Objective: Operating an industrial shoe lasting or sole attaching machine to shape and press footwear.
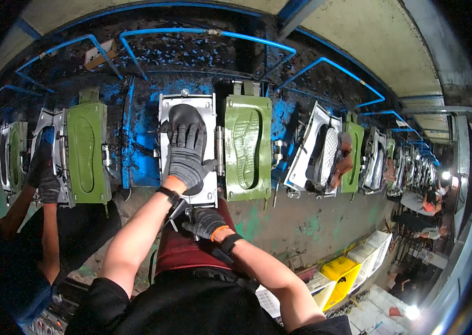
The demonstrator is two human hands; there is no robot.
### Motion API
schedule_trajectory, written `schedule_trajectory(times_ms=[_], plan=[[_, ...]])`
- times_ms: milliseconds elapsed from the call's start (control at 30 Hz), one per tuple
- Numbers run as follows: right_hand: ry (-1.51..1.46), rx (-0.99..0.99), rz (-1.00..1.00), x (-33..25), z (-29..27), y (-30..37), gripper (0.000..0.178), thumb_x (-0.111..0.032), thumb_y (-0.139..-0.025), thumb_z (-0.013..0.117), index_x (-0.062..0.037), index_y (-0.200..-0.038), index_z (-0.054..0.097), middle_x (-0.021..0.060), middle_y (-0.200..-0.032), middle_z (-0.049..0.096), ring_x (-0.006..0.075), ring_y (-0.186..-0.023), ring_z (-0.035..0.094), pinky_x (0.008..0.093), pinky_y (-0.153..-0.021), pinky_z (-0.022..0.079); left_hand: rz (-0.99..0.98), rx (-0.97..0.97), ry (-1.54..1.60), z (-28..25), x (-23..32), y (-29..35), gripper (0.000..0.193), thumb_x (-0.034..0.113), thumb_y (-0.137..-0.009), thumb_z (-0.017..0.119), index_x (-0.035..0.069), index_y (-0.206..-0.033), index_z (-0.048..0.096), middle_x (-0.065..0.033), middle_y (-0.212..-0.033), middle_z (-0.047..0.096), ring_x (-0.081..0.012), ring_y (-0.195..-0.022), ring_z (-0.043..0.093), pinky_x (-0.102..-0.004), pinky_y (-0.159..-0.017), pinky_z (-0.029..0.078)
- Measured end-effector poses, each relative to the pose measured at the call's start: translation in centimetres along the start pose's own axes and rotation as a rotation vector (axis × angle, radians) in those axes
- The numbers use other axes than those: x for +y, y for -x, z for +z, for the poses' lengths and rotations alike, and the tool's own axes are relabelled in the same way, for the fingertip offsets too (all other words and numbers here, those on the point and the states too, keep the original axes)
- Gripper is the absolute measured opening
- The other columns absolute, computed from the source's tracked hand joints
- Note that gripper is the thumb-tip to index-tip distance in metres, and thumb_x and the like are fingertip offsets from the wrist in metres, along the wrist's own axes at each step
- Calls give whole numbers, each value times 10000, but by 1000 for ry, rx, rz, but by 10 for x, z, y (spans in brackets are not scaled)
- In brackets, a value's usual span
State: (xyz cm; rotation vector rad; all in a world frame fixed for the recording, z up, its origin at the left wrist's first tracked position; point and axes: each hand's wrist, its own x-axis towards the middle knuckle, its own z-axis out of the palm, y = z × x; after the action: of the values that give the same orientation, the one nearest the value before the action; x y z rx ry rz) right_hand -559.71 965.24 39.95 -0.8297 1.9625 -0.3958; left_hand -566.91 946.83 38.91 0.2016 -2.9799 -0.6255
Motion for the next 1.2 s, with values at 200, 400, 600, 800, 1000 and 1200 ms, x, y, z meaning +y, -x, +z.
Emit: schedule_trajectory(times_ms=[200,400,600,800,1000,1200], plan=[[120,684,-333,32,-66,-3,612,-198,-810,702,-24,-1378,553,214,-1291,610,398,-1106,592,502,-951,490,286,-314,20,-47,-35,66,853,465,-697,838,122,-1431,572,-153,-1558,432,-374,-1467,338,-538,-1224,281],[329,664,-582,53,-80,-53,413,-150,-823,641,-74,-1228,674,184,-1317,610,359,-1093,612,472,-914,523,70,-250,55,-19,-31,81,602,185,-750,757,85,-1335,653,-113,-1496,536,-354,-1370,456,-480,-1191,351],[-626,704,-348,32,-63,-75,244,-202,-988,623,-35,-1143,709,177,-1026,735,374,-942,695,407,-827,550,-717,-19,1008,13,-30,89,307,272,-1024,662,51,-1235,700,-35,-929,726,-115,-699,653,-271,-632,560],[-568,694,-83,26,-42,-93,388,-381,-1061,531,-44,-1094,720,172,-877,717,309,-803,675,419,-752,533,-953,244,1420,35,-28,91,190,298,-1013,690,112,-1035,722,1,-710,650,-106,-526,571,-270,-488,452],[124,827,-185,58,-16,-91,233,-186,-819,733,-78,-995,624,184,-900,674,401,-825,660,494,-709,537,-804,263,1193,60,-25,94,291,267,-967,738,-18,-1027,750,-67,-875,743,-153,-756,646,-328,-710,532],[-698,501,132,27,-39,-61,272,-321,-1014,654,-49,-1007,667,114,-837,671,247,-731,648,433,-628,522,-579,141,975,75,-46,99,405,367,-963,704,-28,-1036,749,-215,-932,757,-307,-808,713,-408,-791,554]])
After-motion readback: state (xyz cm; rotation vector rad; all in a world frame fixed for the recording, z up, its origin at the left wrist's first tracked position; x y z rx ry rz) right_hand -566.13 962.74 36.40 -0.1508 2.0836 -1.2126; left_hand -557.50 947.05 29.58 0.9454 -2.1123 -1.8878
